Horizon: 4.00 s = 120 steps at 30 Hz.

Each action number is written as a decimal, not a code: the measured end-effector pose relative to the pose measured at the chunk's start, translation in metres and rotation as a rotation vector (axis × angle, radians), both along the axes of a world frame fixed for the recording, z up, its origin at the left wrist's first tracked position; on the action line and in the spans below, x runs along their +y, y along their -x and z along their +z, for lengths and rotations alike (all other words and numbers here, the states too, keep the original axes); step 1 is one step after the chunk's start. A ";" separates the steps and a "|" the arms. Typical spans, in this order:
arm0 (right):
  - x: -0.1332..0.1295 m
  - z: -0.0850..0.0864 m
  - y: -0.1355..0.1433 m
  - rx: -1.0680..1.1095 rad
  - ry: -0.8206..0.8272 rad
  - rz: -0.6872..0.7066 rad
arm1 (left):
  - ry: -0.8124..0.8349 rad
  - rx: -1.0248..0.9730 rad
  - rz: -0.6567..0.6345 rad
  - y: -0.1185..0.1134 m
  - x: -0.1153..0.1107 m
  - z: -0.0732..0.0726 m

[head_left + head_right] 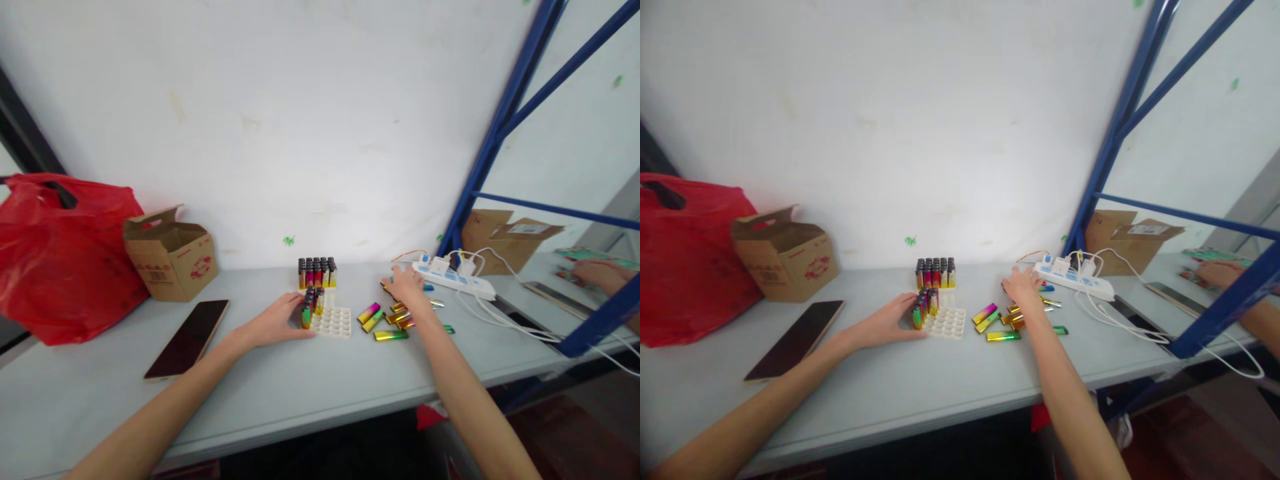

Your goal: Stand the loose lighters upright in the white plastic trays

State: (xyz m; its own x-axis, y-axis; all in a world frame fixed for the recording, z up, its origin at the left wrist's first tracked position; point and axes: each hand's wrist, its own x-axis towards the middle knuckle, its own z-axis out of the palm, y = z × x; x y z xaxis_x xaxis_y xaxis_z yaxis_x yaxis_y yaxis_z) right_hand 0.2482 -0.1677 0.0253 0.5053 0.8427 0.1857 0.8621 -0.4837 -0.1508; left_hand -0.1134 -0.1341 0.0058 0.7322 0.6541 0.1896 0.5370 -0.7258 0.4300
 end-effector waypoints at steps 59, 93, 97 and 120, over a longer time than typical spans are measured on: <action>0.006 0.004 0.067 1.518 -0.493 0.732 | -0.010 -0.042 -0.052 0.002 0.001 -0.004; -0.025 -0.002 0.125 0.710 -0.484 0.872 | 0.002 -0.076 -0.043 0.000 -0.002 -0.003; -0.027 0.003 0.119 0.582 -0.505 0.999 | 0.010 -0.076 -0.049 0.000 -0.001 -0.004; -0.022 -0.002 0.117 0.412 -0.276 1.087 | -0.016 -0.082 -0.063 0.000 -0.002 -0.002</action>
State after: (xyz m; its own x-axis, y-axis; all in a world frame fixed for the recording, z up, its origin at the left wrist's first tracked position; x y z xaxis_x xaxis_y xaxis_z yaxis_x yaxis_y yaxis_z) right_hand 0.1312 -0.1896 0.0231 -0.3841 0.8226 0.4192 0.6619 0.5619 -0.4961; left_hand -0.1130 -0.1361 0.0037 0.7535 0.6035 0.2608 0.4535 -0.7643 0.4584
